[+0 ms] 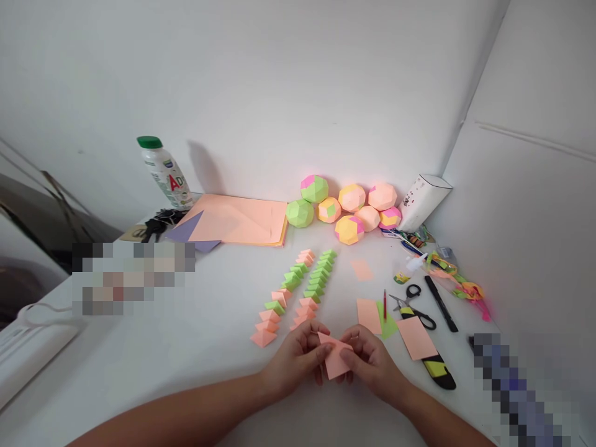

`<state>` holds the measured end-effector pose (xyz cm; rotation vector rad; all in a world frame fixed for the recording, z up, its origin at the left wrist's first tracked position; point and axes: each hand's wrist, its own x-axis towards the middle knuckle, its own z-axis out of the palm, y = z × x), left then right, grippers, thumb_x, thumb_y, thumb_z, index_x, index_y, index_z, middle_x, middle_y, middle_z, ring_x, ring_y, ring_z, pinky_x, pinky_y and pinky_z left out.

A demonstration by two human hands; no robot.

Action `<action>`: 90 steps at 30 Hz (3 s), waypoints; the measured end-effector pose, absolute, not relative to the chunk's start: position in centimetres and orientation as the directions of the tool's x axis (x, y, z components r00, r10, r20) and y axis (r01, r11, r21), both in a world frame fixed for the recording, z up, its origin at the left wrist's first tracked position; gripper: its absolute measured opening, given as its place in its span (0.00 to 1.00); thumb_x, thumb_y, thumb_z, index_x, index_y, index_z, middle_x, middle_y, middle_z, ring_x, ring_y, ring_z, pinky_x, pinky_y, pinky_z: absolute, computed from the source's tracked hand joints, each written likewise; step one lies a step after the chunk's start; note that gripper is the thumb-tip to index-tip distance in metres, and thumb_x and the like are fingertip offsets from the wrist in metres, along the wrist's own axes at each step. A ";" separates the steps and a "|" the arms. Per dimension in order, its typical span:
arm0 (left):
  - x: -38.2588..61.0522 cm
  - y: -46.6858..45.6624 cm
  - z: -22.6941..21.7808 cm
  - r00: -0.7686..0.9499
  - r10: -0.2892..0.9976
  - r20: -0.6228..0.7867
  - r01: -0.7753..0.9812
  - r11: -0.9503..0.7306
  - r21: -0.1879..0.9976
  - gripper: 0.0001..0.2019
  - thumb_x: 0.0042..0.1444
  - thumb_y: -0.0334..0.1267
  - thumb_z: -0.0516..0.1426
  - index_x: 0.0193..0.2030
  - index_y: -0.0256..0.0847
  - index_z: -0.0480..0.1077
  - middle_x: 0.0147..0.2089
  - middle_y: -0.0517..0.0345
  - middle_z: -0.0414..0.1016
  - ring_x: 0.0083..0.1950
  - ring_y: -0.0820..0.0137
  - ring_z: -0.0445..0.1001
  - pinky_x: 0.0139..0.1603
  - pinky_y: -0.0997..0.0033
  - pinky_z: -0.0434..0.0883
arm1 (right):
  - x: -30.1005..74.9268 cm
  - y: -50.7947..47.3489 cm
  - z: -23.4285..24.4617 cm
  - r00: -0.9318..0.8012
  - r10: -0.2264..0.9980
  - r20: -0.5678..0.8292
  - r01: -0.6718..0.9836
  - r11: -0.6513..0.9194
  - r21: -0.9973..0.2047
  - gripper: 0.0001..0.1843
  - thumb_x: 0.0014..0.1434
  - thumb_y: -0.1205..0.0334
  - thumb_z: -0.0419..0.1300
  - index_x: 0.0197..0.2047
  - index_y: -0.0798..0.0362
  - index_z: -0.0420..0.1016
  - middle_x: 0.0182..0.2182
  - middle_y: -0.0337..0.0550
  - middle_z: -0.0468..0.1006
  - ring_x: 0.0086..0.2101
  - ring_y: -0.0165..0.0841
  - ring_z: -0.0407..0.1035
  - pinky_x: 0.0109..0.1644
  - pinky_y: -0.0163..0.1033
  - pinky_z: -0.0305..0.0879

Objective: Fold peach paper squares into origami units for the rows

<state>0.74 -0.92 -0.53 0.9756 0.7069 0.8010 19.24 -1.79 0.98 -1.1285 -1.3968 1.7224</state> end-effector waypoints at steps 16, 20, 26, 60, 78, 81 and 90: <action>0.7 -1.7 -1.7 0.441 0.895 -0.063 -0.179 0.156 0.972 0.12 0.56 0.45 0.57 0.37 0.43 0.57 0.23 0.71 0.53 0.24 0.77 0.52 0.25 0.77 0.54 | 19.5 -1.4 0.4 -0.337 0.883 -0.325 0.043 -0.331 -0.943 0.24 0.45 0.53 0.70 0.43 0.54 0.72 0.24 0.33 0.65 0.24 0.25 0.61 0.27 0.32 0.59; 0.5 -1.6 -1.8 0.484 0.875 0.008 -0.128 0.062 0.990 0.10 0.59 0.44 0.53 0.33 0.40 0.60 0.26 0.66 0.59 0.26 0.76 0.57 0.27 0.76 0.56 | 19.5 -1.3 0.4 -0.403 0.852 -0.334 0.081 -0.330 -0.940 0.19 0.47 0.53 0.69 0.36 0.58 0.73 0.24 0.36 0.69 0.23 0.25 0.62 0.26 0.31 0.58; 0.0 -1.4 -1.9 0.505 0.837 0.211 -0.030 -0.227 0.973 0.13 0.59 0.40 0.53 0.51 0.43 0.66 0.34 0.58 0.66 0.34 0.70 0.65 0.34 0.71 0.64 | 19.5 -1.4 0.3 -0.426 0.851 -0.309 0.070 -0.309 -0.948 0.16 0.48 0.53 0.68 0.27 0.57 0.68 0.20 0.35 0.68 0.21 0.25 0.62 0.25 0.32 0.57; 0.1 -1.1 -0.7 0.666 0.746 -0.019 -0.003 0.028 1.000 0.21 0.61 0.50 0.48 0.38 0.35 0.75 0.19 0.64 0.62 0.20 0.78 0.59 0.21 0.79 0.56 | 19.7 -1.0 0.5 -0.377 0.923 -0.080 0.118 -0.038 -0.992 0.12 0.52 0.53 0.65 0.31 0.54 0.75 0.25 0.39 0.68 0.27 0.30 0.62 0.30 0.34 0.58; 0.1 -1.3 -0.8 0.638 0.766 -0.085 -0.002 0.112 0.994 0.20 0.58 0.51 0.52 0.40 0.34 0.74 0.18 0.64 0.60 0.19 0.77 0.61 0.20 0.79 0.58 | 19.6 -1.0 1.1 -0.340 0.940 0.022 0.166 0.083 -0.983 0.08 0.51 0.56 0.66 0.29 0.51 0.81 0.25 0.43 0.72 0.27 0.32 0.66 0.30 0.37 0.62; 0.1 -1.3 -0.6 0.648 0.758 -0.075 -0.003 0.102 0.995 0.21 0.60 0.50 0.51 0.46 0.36 0.74 0.17 0.64 0.61 0.18 0.77 0.60 0.20 0.79 0.58 | 19.6 -1.1 0.9 -0.325 0.945 -0.040 0.158 0.012 -0.987 0.09 0.50 0.55 0.66 0.28 0.53 0.80 0.24 0.41 0.71 0.26 0.31 0.64 0.28 0.36 0.61; 0.0 -1.1 -0.7 0.673 0.737 -0.059 0.034 0.049 0.998 0.22 0.61 0.50 0.49 0.44 0.36 0.76 0.17 0.65 0.59 0.18 0.78 0.58 0.19 0.80 0.55 | 19.5 -1.2 0.5 -0.285 0.946 -0.153 0.058 -0.143 -0.988 0.11 0.46 0.57 0.70 0.25 0.55 0.76 0.23 0.37 0.68 0.22 0.26 0.61 0.25 0.33 0.58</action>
